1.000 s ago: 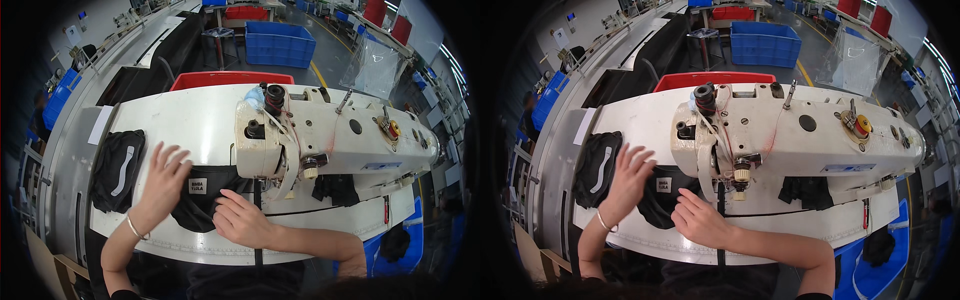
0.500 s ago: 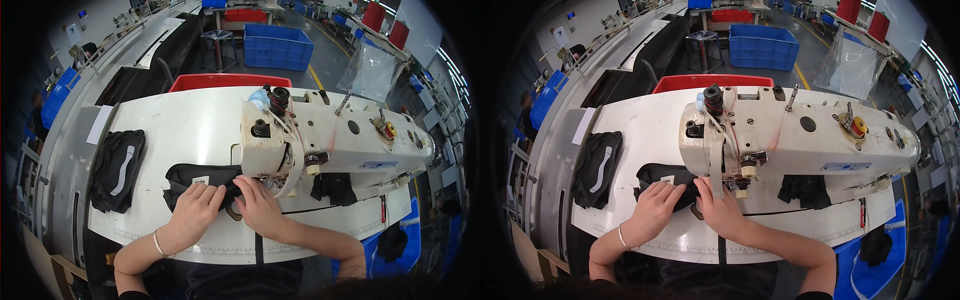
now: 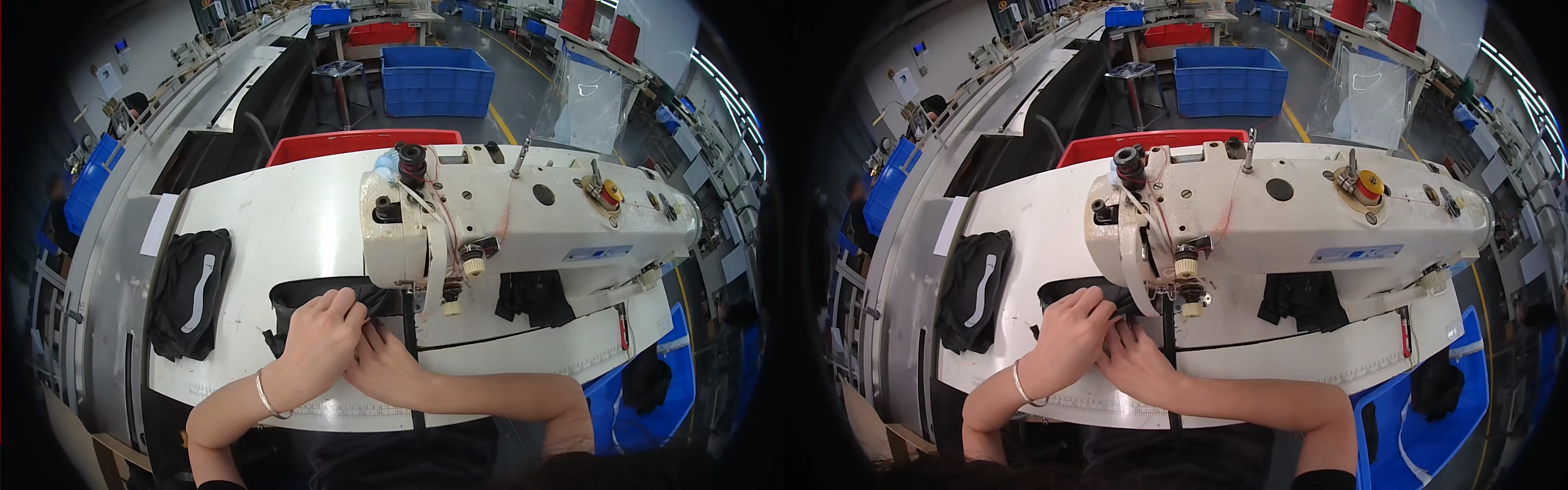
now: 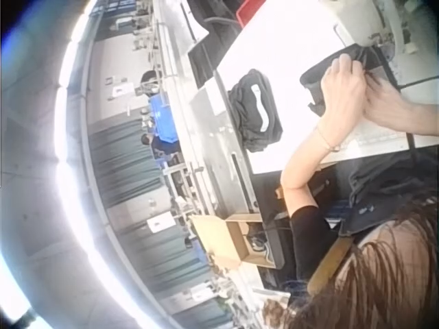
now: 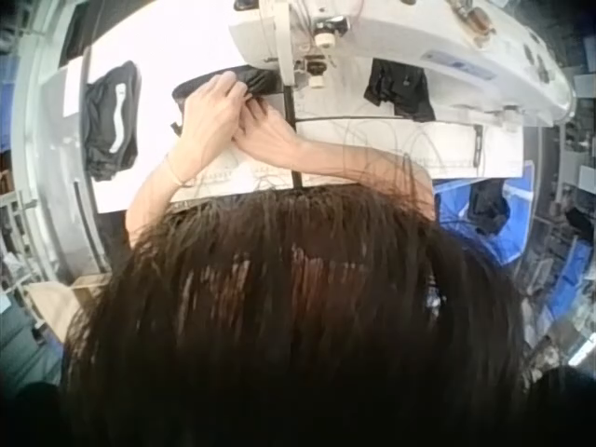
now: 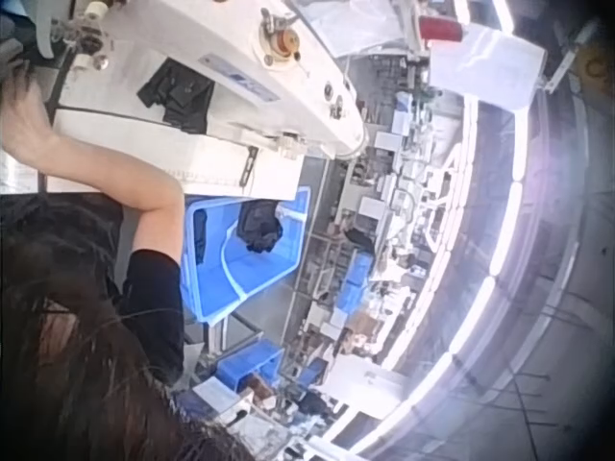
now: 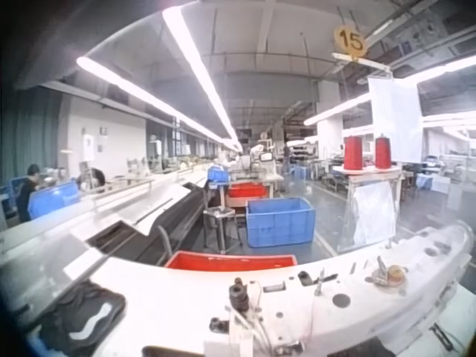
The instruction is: Sewing components of black bags using an industrial sewing machine.
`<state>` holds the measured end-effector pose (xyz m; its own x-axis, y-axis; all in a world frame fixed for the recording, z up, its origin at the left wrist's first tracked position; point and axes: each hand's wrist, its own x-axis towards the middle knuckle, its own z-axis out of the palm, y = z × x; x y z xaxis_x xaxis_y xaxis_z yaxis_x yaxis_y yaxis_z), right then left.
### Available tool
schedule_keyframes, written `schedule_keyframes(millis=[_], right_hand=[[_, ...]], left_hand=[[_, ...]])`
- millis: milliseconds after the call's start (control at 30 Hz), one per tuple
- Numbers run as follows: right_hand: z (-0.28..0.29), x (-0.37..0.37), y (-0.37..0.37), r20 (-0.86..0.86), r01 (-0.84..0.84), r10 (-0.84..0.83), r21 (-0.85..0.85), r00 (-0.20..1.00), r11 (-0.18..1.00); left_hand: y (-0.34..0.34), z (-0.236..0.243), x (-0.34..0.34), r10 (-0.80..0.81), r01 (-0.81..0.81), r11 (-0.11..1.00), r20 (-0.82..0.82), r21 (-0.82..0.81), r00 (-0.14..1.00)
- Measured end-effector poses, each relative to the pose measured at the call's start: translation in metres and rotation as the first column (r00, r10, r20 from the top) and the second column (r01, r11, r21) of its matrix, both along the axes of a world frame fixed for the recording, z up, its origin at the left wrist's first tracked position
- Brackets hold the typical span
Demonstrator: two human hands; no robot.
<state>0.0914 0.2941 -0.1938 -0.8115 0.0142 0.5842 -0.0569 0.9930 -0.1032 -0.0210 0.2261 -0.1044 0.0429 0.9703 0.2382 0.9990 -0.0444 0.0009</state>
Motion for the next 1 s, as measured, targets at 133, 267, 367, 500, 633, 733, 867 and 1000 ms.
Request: schedule_keyframes(millis=[133,267,367,500,633,733,867,1000], right_hand=[[-0.017,-0.011,0.001,0.141,-0.061,0.128,-0.405,0.982,0.912],[0.015,0.037,-0.006,0.152,-0.530,0.642,-0.440,0.751,0.725],[0.032,0.091,0.010,0.412,-0.557,0.645,-0.327,0.644,0.764],[0.014,0.116,0.012,0.476,-0.283,0.263,-0.031,0.839,0.959],[0.020,0.092,0.042,0.261,-0.172,0.187,-0.082,0.947,0.982],[-0.005,0.071,0.076,0.389,0.001,0.052,-0.136,0.920,0.991],[-0.042,0.069,0.083,0.231,-0.125,0.122,0.002,0.965,0.992],[-0.017,0.072,0.081,0.292,0.139,0.219,-0.839,0.931,0.526]], left_hand=[[0.024,-0.025,0.010,-0.167,0.166,0.980,-0.005,0.114,0.986],[0.036,-0.062,-0.012,-0.180,0.173,0.983,0.159,0.057,0.971],[0.033,-0.075,-0.018,-0.049,-0.014,0.993,0.529,0.116,0.847],[0.039,-0.085,-0.024,-0.042,-0.089,0.985,0.711,0.145,0.701],[0.036,-0.094,-0.042,-0.182,0.135,0.970,0.236,0.202,0.955],[0.038,-0.070,-0.020,-0.205,0.196,0.931,-0.003,0.309,0.979],[0.031,-0.059,-0.006,-0.048,0.027,0.995,0.211,0.101,0.976],[0.021,-0.076,-0.004,-0.103,0.077,0.986,0.182,0.147,0.978]])
